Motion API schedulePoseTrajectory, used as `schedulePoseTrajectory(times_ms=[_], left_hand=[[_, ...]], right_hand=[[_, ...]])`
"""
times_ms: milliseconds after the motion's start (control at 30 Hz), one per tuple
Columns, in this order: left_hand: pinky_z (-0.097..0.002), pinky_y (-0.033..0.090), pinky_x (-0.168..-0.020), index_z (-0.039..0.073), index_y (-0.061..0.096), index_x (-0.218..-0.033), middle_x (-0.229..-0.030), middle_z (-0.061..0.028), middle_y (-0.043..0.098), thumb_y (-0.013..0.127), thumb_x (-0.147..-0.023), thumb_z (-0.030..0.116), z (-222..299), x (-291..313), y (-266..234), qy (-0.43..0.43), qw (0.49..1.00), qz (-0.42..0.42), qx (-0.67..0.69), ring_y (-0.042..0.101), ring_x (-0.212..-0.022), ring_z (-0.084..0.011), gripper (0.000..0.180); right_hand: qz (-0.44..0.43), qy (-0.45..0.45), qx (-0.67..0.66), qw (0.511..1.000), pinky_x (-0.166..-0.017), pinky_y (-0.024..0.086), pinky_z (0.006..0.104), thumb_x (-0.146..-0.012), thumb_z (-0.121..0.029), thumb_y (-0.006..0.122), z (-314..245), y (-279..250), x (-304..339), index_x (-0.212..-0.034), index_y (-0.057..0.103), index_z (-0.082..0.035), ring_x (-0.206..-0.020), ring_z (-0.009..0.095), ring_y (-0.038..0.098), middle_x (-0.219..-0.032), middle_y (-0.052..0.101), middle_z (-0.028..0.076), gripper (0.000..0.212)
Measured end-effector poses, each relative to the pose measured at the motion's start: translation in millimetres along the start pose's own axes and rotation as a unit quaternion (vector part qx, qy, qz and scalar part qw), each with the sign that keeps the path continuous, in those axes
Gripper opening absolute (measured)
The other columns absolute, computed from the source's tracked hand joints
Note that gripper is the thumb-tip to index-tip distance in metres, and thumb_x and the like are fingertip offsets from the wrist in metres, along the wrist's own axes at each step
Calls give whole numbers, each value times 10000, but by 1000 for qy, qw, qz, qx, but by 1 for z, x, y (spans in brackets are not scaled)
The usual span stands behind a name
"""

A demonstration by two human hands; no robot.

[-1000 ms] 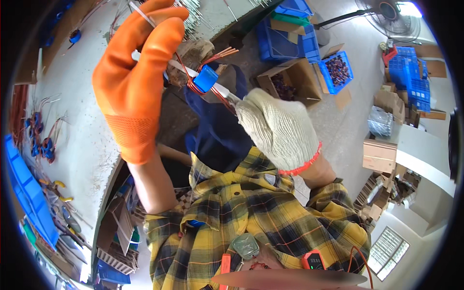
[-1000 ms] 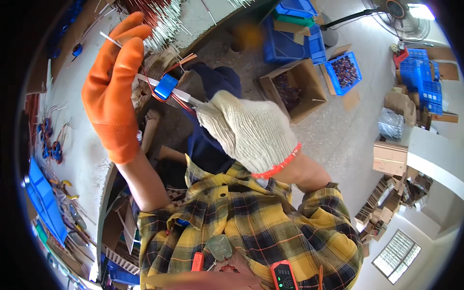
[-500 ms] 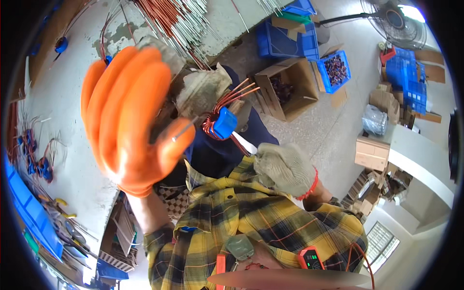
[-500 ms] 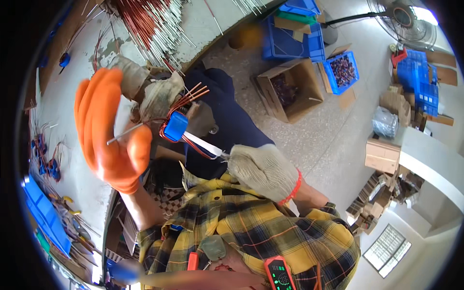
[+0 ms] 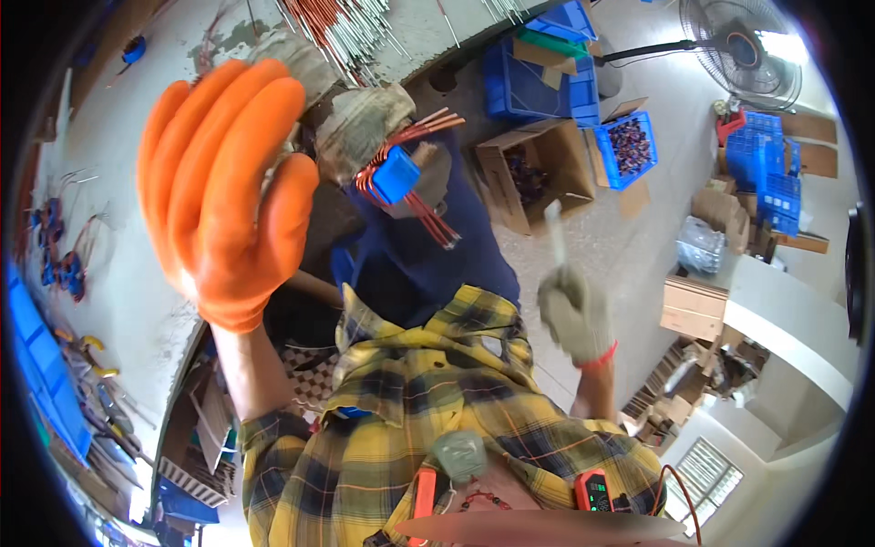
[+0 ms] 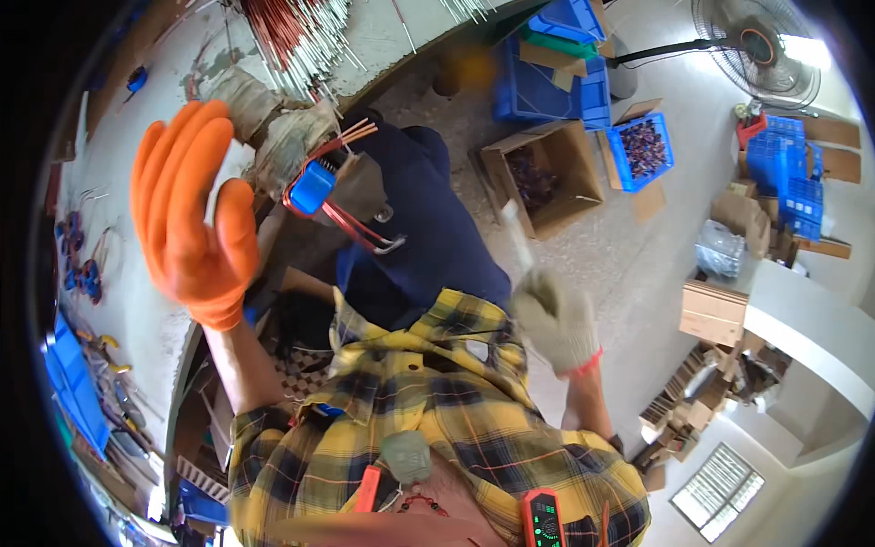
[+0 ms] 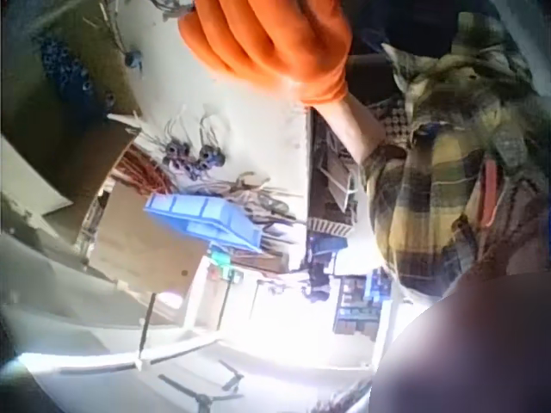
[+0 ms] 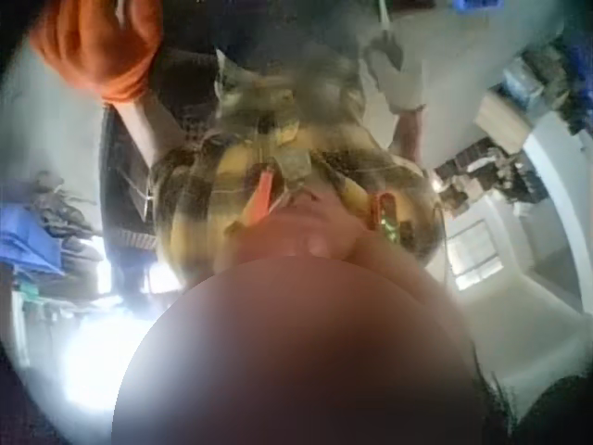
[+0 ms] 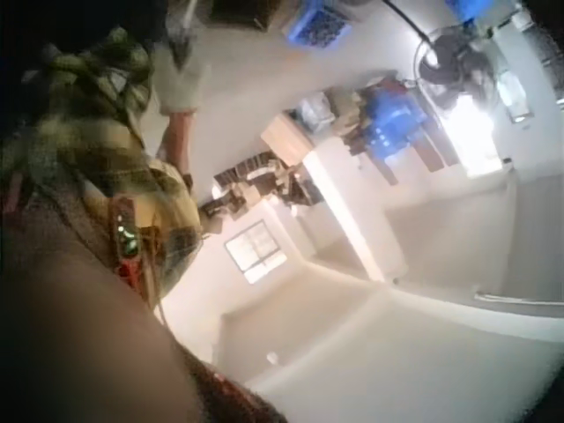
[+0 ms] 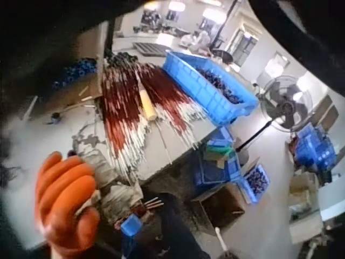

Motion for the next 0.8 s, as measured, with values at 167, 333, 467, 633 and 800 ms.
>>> schedulePoseTrajectory(times_ms=[167, 333, 467, 633, 800], left_hand=[[-532, 526, -1111, 3, 784, -1239, -1209, -188, 826, 749, -983, 178, 30, 2, -6, -5, 998, 8, 61, 780, -1160, -409, 312], [-556, 504, -1150, 18, 760, -1294, -1314, -196, 788, 737, -928, 84, 58, 15, -4, -86, 992, -6, 97, 731, -1259, -438, 372], [-573, 514, -1171, -21, 713, -1348, -1352, -242, 755, 744, -899, 10, 67, 23, 5, -132, 980, 18, 146, 701, -1293, -500, 451], [-496, 534, -1155, -84, 676, -1414, -1405, -243, 741, 831, -947, 136, 78, 6, -11, -249, 946, 19, 209, 729, -1287, -416, 540], [-449, 565, -1078, 4, 767, -1322, -1287, -139, 813, 919, -870, 139, 76, -40, -25, -122, 990, -57, 51, 758, -1194, -332, 496]], right_hand=[[243, -573, 82, 778, -606, 599, 346, -882, -227, 942, -33, 41, -77, -1072, 785, -105, -688, 194, 759, -897, 787, 38, 274], [181, -855, 142, 465, -508, 517, 311, -845, -286, 865, -114, 31, -100, -1035, 803, -237, -610, 136, 662, -838, 703, -63, 206], [116, -856, 156, 479, -523, 525, 336, -827, -293, 870, -160, 26, -71, -988, 797, -247, -637, 178, 687, -797, 687, -49, 183], [73, -712, 65, 696, -644, 587, 438, -939, -269, 833, -177, 38, -72, -1056, 755, -101, -747, 366, 733, -861, 750, 111, 219], [-134, -577, -197, 781, -551, 560, 338, -1053, -307, 735, -126, 34, -100, -1085, 702, -37, -643, 287, 730, -819, 733, 147, 274]])
Point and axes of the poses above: each hand's wrist, its own x-axis away from the middle knuckle, its own y-axis out of the palm, z = x × y, the point moved 1 cm from there along -x, towards the middle knuckle
